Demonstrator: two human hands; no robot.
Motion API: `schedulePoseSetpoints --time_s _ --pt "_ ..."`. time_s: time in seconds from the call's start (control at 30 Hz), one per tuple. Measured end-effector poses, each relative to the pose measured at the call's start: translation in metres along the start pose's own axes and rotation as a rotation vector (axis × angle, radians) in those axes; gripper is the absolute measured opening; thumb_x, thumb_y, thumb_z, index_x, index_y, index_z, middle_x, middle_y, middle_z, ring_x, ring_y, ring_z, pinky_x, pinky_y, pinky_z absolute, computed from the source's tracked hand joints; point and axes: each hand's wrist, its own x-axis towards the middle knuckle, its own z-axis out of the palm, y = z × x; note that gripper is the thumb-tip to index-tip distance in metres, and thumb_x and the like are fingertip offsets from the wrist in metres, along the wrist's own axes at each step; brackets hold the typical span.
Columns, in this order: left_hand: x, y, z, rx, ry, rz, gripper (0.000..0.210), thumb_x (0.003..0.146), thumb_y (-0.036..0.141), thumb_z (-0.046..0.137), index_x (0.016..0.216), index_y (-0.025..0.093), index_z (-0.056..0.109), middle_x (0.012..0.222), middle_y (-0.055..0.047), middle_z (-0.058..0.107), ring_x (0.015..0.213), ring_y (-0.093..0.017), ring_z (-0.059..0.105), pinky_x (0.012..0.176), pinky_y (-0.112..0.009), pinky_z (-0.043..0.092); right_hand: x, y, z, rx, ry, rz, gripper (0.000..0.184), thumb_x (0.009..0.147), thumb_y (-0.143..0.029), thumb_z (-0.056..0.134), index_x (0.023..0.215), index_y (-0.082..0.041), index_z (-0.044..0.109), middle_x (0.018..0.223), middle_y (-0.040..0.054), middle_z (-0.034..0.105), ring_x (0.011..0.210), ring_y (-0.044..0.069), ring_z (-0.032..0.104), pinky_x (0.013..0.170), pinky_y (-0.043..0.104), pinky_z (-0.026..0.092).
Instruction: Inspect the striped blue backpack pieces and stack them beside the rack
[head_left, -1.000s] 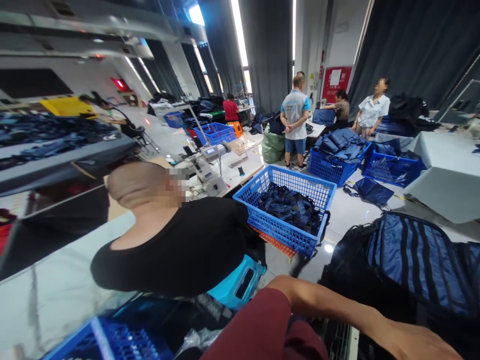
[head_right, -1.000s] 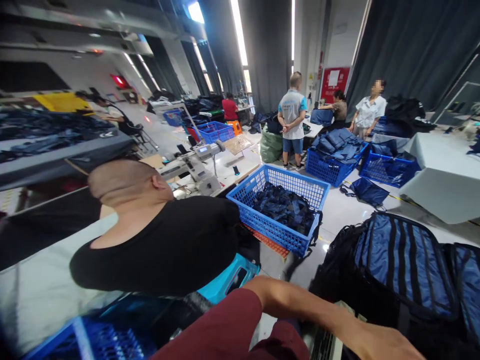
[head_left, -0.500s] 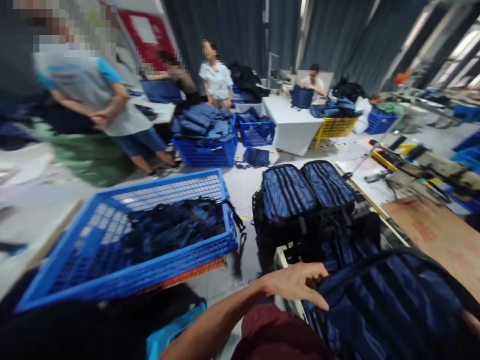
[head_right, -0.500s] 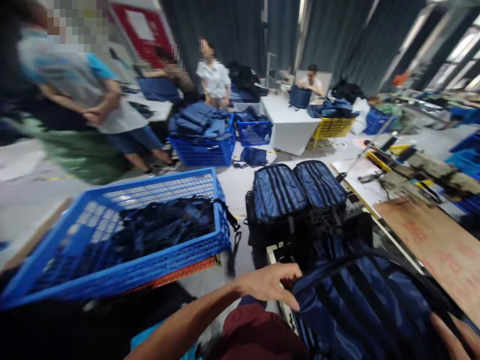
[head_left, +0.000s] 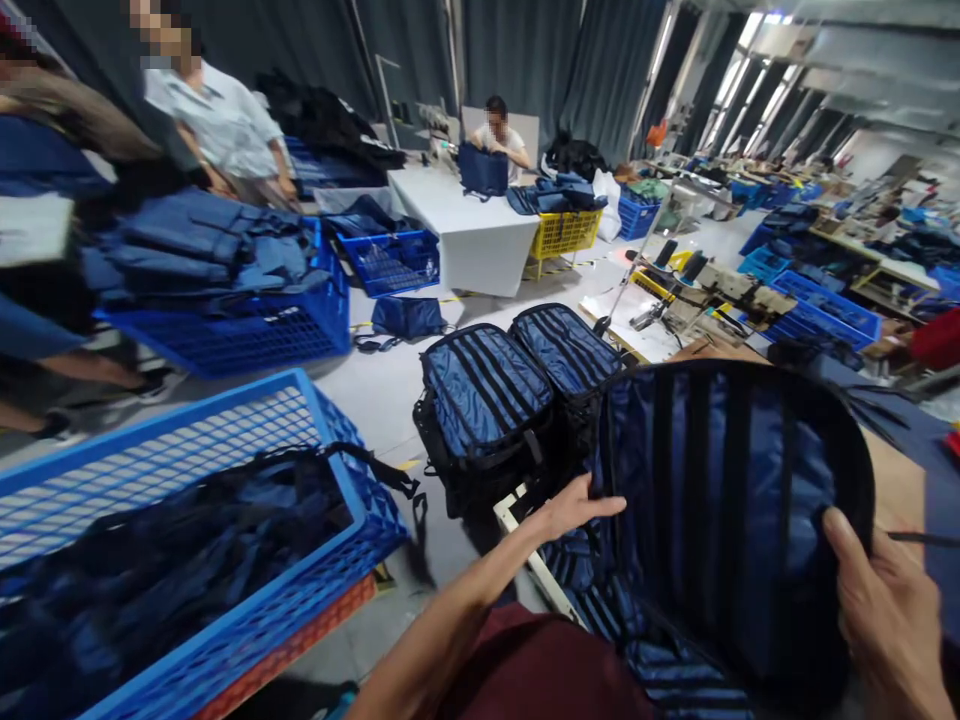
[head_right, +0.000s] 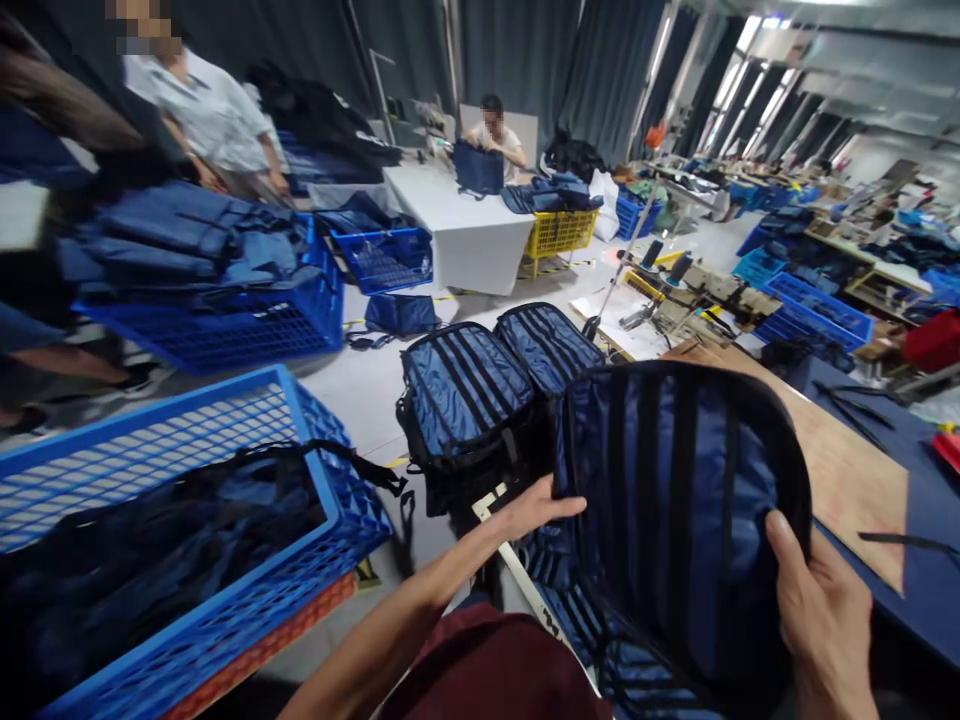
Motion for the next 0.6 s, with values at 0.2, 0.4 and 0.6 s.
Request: schedulePoseSetpoints --time_s 0.2,0.4,0.6 --pt "-0.008 -0.045 0.016 -0.055 -0.058 -0.036 0.075 0.077 0.06 0.095 0.134 0.017 0.073 0.125 -0.011 0.079 0.118 -0.032 0.072 0.11 -0.048 0.057 0.036 -0.026 0.022 0.073 0.049 -0.041 0.051 0.098 -0.071 0.07 0.092 -0.023 0.087 0.078 0.0107 0.078 0.093 0.041 0.079 0.074 0.047 0.064" --pt "0.018 -0.029 -0.003 -0.005 0.202 0.07 0.068 0.084 0.058 0.089 0.138 0.021 0.071 0.136 -0.011 0.078 0.13 -0.036 0.07 0.118 -0.056 0.054 0.103 -0.066 0.066 0.115 -0.086 -0.203 0.052 0.099 -0.069 0.069 0.108 -0.021 0.087 0.096 0.0096 0.082 0.098 0.038 0.077 0.085 0.047 0.064" --pt "0.112 0.052 -0.085 0.1 0.496 0.147 0.048 0.093 0.03 0.081 0.137 0.015 0.069 0.138 -0.011 0.078 0.124 -0.027 0.073 0.115 -0.041 0.058 0.165 -0.13 0.102 0.348 -0.052 -0.372 0.068 0.1 -0.062 0.073 0.155 -0.022 0.064 0.144 0.0159 0.071 0.128 0.031 0.07 0.106 0.045 0.058"
